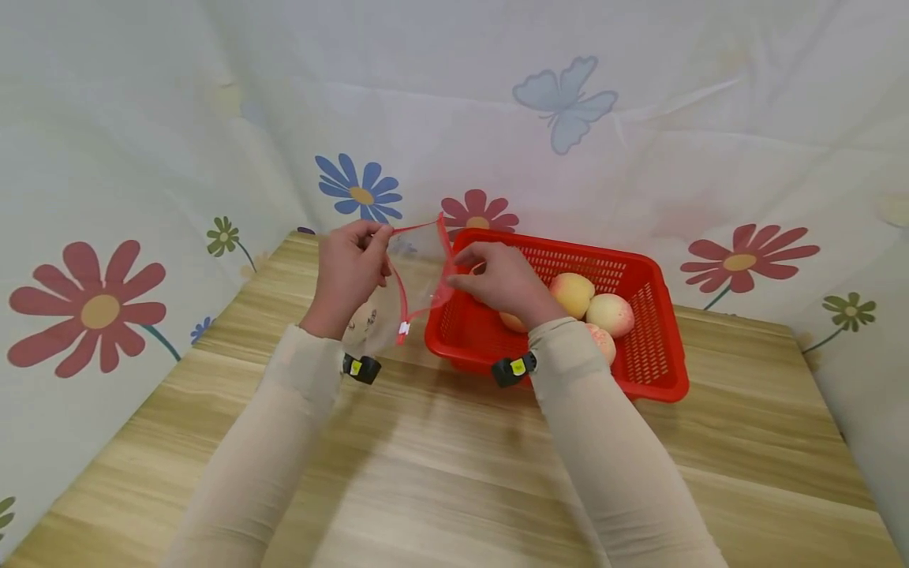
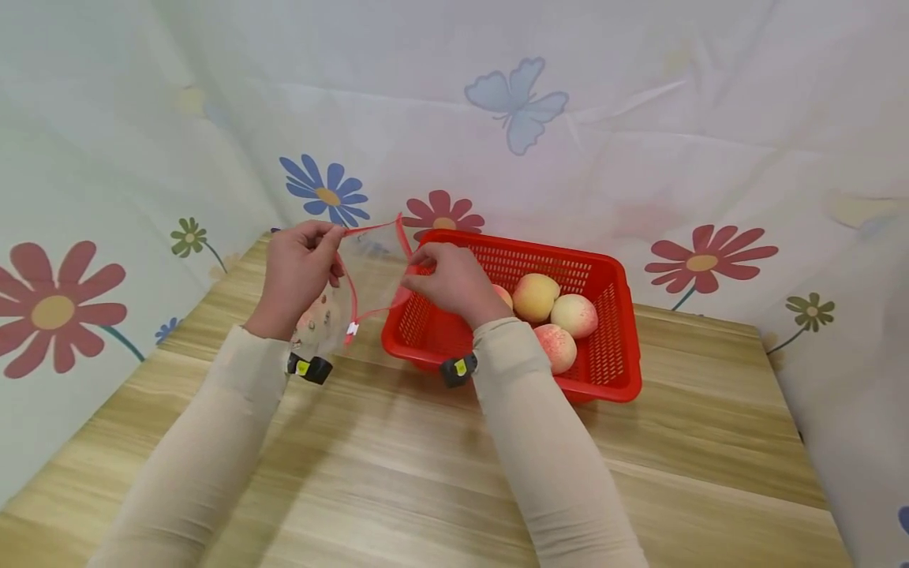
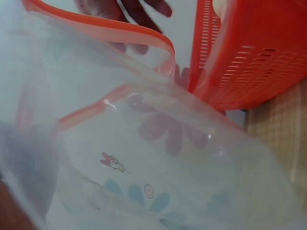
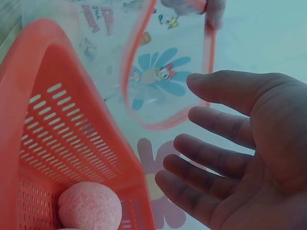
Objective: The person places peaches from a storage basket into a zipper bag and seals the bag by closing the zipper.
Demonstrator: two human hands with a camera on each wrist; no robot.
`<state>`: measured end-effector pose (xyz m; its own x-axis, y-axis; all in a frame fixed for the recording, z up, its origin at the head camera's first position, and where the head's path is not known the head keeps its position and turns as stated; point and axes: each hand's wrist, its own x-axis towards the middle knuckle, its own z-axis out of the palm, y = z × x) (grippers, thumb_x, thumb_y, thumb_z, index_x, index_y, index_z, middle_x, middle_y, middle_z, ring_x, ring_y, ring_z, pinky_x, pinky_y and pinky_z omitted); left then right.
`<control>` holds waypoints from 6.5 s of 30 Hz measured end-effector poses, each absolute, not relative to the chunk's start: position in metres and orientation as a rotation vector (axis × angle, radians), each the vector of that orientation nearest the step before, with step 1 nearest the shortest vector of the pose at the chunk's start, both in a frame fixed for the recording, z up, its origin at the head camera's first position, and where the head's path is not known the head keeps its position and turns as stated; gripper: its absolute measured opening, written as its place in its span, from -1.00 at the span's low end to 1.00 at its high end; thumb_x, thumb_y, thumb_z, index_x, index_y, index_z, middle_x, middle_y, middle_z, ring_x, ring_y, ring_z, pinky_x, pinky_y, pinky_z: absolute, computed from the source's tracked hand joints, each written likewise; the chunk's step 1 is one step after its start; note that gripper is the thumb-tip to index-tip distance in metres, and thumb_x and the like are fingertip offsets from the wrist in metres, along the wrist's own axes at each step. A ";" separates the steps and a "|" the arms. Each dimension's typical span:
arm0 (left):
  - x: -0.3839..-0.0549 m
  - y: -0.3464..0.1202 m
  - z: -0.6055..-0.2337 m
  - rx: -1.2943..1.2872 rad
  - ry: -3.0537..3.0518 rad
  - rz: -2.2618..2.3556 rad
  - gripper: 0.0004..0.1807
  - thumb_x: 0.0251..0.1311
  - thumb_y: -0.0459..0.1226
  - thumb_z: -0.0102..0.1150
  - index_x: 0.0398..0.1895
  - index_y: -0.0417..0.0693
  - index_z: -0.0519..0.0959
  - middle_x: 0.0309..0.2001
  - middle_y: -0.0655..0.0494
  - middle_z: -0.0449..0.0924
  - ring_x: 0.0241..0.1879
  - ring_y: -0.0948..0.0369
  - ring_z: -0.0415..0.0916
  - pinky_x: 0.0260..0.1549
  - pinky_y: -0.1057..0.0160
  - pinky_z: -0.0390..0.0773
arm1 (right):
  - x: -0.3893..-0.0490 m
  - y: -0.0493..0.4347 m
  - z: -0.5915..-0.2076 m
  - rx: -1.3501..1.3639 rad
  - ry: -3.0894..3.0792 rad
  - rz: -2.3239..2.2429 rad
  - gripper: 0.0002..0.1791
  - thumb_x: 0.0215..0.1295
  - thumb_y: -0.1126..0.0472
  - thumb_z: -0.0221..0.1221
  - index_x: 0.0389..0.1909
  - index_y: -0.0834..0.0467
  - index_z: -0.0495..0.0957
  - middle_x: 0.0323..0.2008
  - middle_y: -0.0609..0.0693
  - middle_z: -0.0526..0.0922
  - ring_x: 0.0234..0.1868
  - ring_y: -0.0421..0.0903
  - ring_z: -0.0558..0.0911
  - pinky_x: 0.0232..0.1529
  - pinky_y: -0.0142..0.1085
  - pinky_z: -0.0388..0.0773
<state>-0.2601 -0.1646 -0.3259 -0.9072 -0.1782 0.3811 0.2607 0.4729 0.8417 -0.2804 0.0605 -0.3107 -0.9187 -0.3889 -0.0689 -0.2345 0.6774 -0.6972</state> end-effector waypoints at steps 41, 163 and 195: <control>-0.267 -0.147 -0.344 -0.089 -2.388 -1.437 -0.71 0.34 -0.06 0.12 -0.15 -0.07 0.65 -0.56 -0.05 0.54 -0.70 0.12 0.51 -0.63 0.33 0.60 | -0.284 0.162 -0.327 -0.256 2.749 -0.791 -0.54 0.20 -0.06 0.27 0.09 0.02 0.56 0.05 -0.02 0.59 0.04 0.01 0.52 0.08 -0.03 0.54; -0.256 -0.149 -0.334 -0.112 -2.386 -1.439 -0.72 0.34 -0.11 0.12 -0.13 -0.11 0.65 -0.59 -0.07 0.53 -0.72 0.10 0.50 -0.64 0.32 0.60 | -0.291 0.175 -0.290 -0.382 2.489 -0.254 -0.29 -0.02 0.12 0.43 0.22 -0.25 0.45 0.13 0.02 0.49 0.16 0.12 0.34 -0.11 -0.05 0.63; -0.254 -0.145 -0.338 -0.101 -2.428 -1.418 -0.70 0.35 -0.09 0.10 -0.08 -0.10 0.64 -0.57 -0.06 0.52 -0.71 0.10 0.50 -0.61 0.32 0.59 | -0.271 0.146 -0.283 -0.625 2.661 -0.606 -0.37 0.13 0.07 0.37 0.22 -0.38 0.41 0.04 -0.17 0.54 0.08 -0.06 0.45 -0.02 -0.11 0.62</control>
<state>-0.2544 -0.1447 -0.3383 -0.9442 -0.1017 0.3133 0.2228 0.5032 0.8350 -0.2710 0.1456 -0.2831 -0.8453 -0.4845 -0.2252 -0.3393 0.8124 -0.4742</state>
